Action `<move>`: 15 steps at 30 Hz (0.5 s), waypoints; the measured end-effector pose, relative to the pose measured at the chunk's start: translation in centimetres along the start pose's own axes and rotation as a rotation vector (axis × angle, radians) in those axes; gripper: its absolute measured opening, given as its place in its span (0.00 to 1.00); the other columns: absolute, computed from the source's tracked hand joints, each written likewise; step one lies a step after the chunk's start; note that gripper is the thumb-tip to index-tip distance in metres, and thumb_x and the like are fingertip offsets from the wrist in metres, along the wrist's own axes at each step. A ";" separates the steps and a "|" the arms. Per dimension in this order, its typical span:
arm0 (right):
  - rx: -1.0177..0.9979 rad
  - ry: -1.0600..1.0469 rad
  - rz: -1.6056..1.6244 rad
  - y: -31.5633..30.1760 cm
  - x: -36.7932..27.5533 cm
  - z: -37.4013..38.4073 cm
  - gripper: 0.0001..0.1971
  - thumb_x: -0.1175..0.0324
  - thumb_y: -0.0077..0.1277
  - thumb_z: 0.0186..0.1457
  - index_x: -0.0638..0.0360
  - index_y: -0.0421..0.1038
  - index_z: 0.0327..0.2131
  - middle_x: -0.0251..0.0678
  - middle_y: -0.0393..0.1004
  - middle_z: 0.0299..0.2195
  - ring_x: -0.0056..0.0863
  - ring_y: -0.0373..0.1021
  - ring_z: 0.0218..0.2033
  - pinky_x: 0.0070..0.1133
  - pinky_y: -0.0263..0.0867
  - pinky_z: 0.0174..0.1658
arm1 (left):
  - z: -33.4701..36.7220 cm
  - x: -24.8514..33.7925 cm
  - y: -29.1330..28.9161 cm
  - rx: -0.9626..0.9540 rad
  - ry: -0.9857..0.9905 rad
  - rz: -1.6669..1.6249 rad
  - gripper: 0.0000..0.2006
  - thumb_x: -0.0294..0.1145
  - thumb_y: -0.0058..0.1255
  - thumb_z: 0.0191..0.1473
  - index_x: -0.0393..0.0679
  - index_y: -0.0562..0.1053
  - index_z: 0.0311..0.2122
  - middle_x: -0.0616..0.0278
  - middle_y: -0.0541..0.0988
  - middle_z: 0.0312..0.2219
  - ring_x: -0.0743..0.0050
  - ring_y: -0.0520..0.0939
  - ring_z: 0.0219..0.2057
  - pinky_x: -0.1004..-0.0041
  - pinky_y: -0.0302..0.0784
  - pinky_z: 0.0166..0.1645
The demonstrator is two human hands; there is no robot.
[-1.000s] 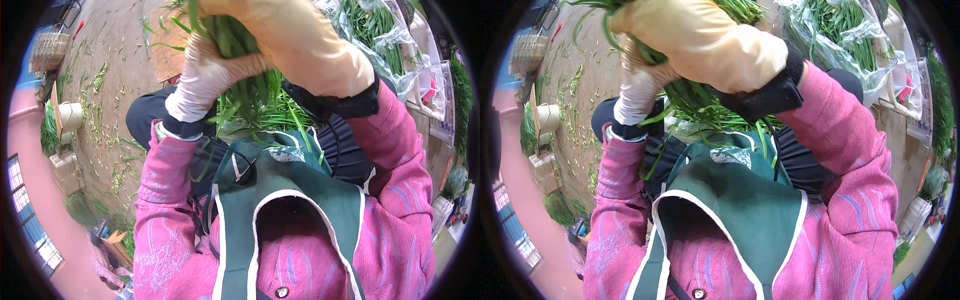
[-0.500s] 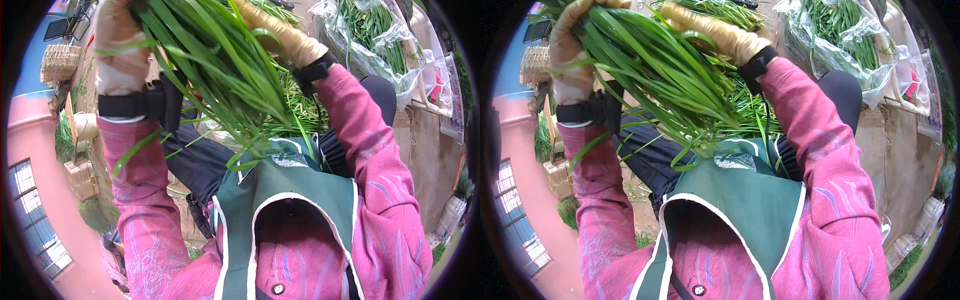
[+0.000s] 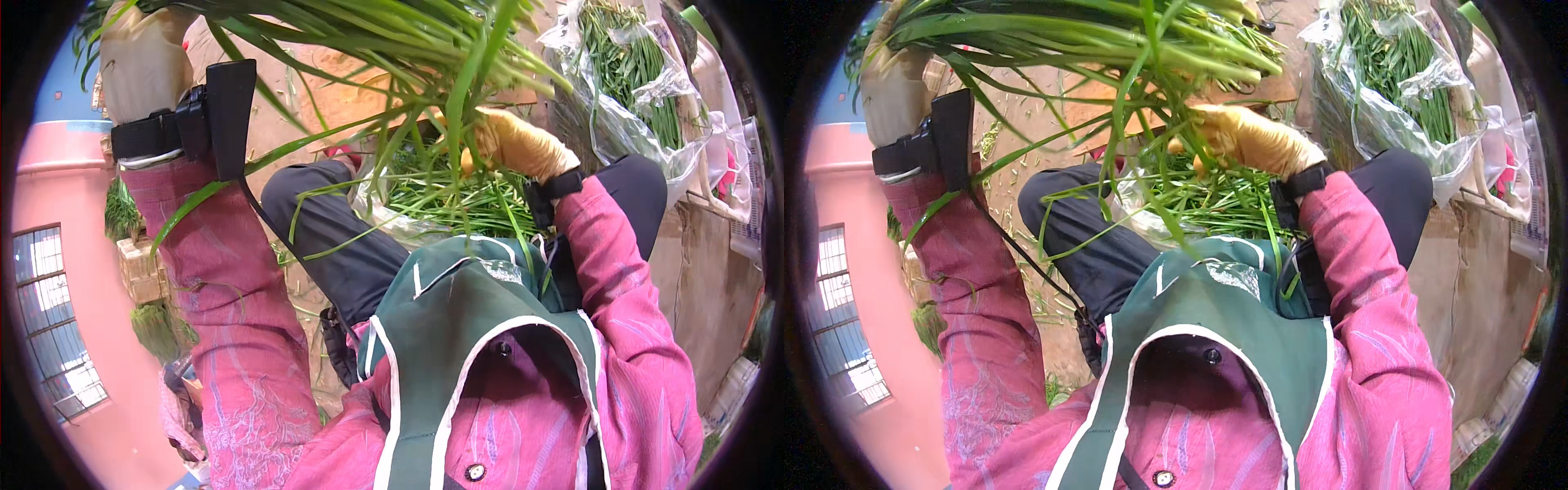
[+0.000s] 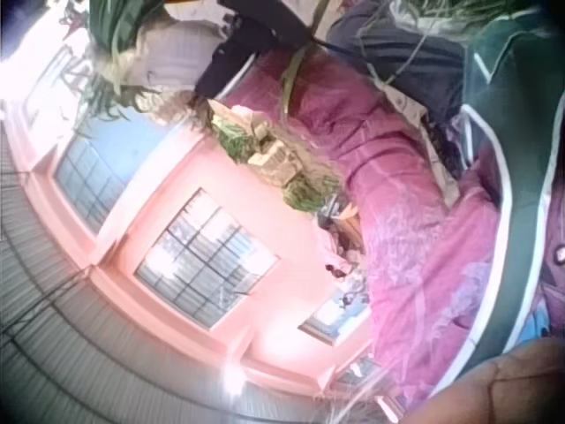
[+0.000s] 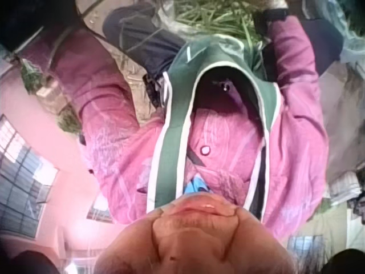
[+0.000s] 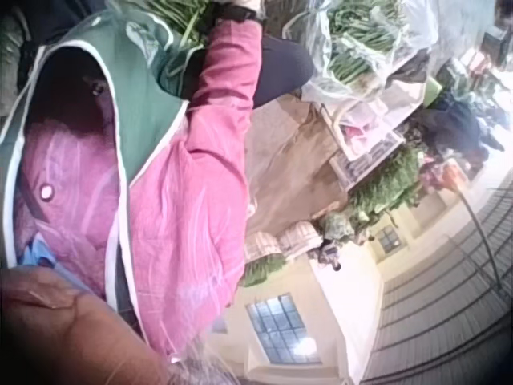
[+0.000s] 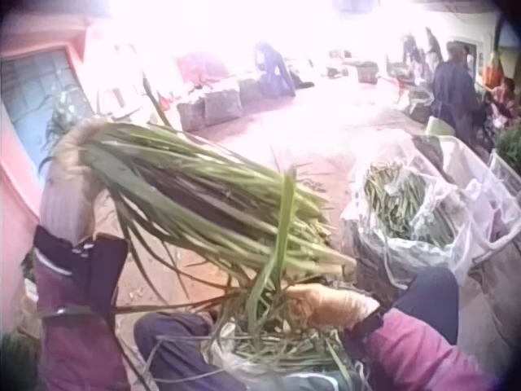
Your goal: Trimming and cleaning bundles of chives using a cleaver on a wooden board.
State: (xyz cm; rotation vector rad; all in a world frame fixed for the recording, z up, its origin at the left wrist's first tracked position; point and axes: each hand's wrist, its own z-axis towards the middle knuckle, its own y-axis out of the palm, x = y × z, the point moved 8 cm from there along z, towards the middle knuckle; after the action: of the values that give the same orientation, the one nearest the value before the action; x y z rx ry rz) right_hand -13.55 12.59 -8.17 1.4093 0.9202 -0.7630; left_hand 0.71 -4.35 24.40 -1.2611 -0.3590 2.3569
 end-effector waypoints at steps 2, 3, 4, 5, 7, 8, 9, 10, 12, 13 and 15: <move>-0.202 0.114 0.093 2.5 0.2 -1.3 0.32 0.59 0.55 0.55 0.62 0.57 0.59 0.40 0.70 0.51 0.25 0.73 0.42 0.22 0.68 0.46 | -0.5 -1.1 0.2 -0.043 0.047 0.173 0.14 0.26 0.52 0.45 0.42 0.74 0.40 0.58 0.79 0.32 0.57 0.79 0.37 0.65 0.75 0.46; -0.181 0.121 0.049 4.3 -0.3 -1.1 0.31 0.61 0.58 0.53 0.63 0.61 0.57 0.38 0.74 0.45 0.23 0.74 0.34 0.21 0.69 0.42 | -1.1 -2.1 0.1 -0.070 0.064 0.237 0.13 0.27 0.53 0.43 0.43 0.75 0.39 0.58 0.80 0.31 0.56 0.79 0.37 0.64 0.75 0.46; -0.158 0.161 0.000 4.9 0.0 -1.2 0.26 0.61 0.56 0.55 0.64 0.65 0.54 0.33 0.75 0.38 0.18 0.71 0.31 0.18 0.68 0.38 | -1.6 -2.5 -0.2 -0.075 0.073 0.277 0.13 0.27 0.54 0.41 0.43 0.76 0.37 0.58 0.80 0.30 0.54 0.79 0.36 0.63 0.74 0.46; -0.142 0.218 -0.097 5.2 0.6 -1.4 0.23 0.61 0.54 0.58 0.63 0.66 0.53 0.30 0.74 0.33 0.16 0.69 0.29 0.16 0.67 0.35 | -1.3 -3.5 0.1 -0.070 0.173 0.251 0.14 0.30 0.56 0.38 0.45 0.76 0.36 0.58 0.79 0.31 0.49 0.77 0.37 0.59 0.73 0.46; -0.128 0.273 -0.306 5.1 1.6 -1.4 0.16 0.61 0.46 0.63 0.61 0.71 0.48 0.25 0.70 0.24 0.12 0.64 0.25 0.14 0.63 0.28 | -1.7 -3.9 -1.0 0.001 0.191 0.268 0.11 0.30 0.54 0.38 0.48 0.76 0.32 0.60 0.77 0.27 0.51 0.77 0.32 0.60 0.74 0.41; -0.084 0.302 -0.349 3.9 2.9 -1.3 0.16 0.59 0.43 0.65 0.59 0.72 0.45 0.25 0.68 0.21 0.11 0.63 0.24 0.14 0.63 0.28 | -1.7 -3.5 -1.8 0.078 0.208 0.275 0.07 0.30 0.53 0.38 0.50 0.76 0.28 0.61 0.76 0.22 0.54 0.77 0.27 0.60 0.74 0.36; -0.027 0.351 -0.475 2.2 4.9 -1.5 0.15 0.58 0.43 0.64 0.59 0.72 0.44 0.28 0.70 0.22 0.16 0.66 0.24 0.18 0.64 0.28 | -1.5 -3.9 -1.8 0.055 0.144 0.263 0.08 0.32 0.55 0.37 0.52 0.75 0.29 0.62 0.75 0.22 0.55 0.77 0.27 0.60 0.74 0.33; 0.018 0.396 -0.604 0.3 7.2 -1.6 0.15 0.58 0.43 0.63 0.59 0.72 0.42 0.30 0.72 0.22 0.21 0.68 0.24 0.22 0.65 0.28 | -1.7 -4.6 -1.9 0.050 0.146 0.268 0.08 0.32 0.55 0.37 0.52 0.75 0.29 0.62 0.75 0.22 0.55 0.77 0.27 0.60 0.74 0.33; -0.102 0.438 -1.372 -4.4 13.3 -3.0 0.19 0.54 0.51 0.56 0.59 0.72 0.43 0.39 0.76 0.25 0.36 0.73 0.29 0.32 0.69 0.33 | -1.9 -5.9 -1.5 0.029 0.154 0.231 0.12 0.34 0.57 0.37 0.46 0.74 0.32 0.54 0.74 0.28 0.54 0.76 0.33 0.60 0.73 0.38; -0.255 0.621 -1.511 -5.7 15.3 -5.0 0.19 0.55 0.54 0.51 0.60 0.73 0.41 0.42 0.77 0.28 0.40 0.74 0.33 0.32 0.69 0.38 | -1.9 -6.4 -1.8 0.025 0.154 0.237 0.12 0.34 0.57 0.37 0.46 0.74 0.32 0.54 0.74 0.28 0.54 0.76 0.33 0.60 0.73 0.38; -0.407 0.831 -1.629 -4.9 14.3 -6.3 0.21 0.58 0.58 0.44 0.61 0.75 0.40 0.46 0.78 0.33 0.44 0.74 0.39 0.32 0.70 0.44 | -2.2 -7.2 -2.2 -0.032 0.182 0.325 0.11 0.33 0.57 0.37 0.46 0.73 0.31 0.55 0.73 0.27 0.54 0.75 0.31 0.59 0.73 0.35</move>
State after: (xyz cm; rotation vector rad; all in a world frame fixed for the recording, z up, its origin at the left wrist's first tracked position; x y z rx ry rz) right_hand -11.63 19.91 -22.74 0.2811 2.7783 -0.9819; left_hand 6.61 -5.97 29.25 -1.6407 -0.1415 2.4777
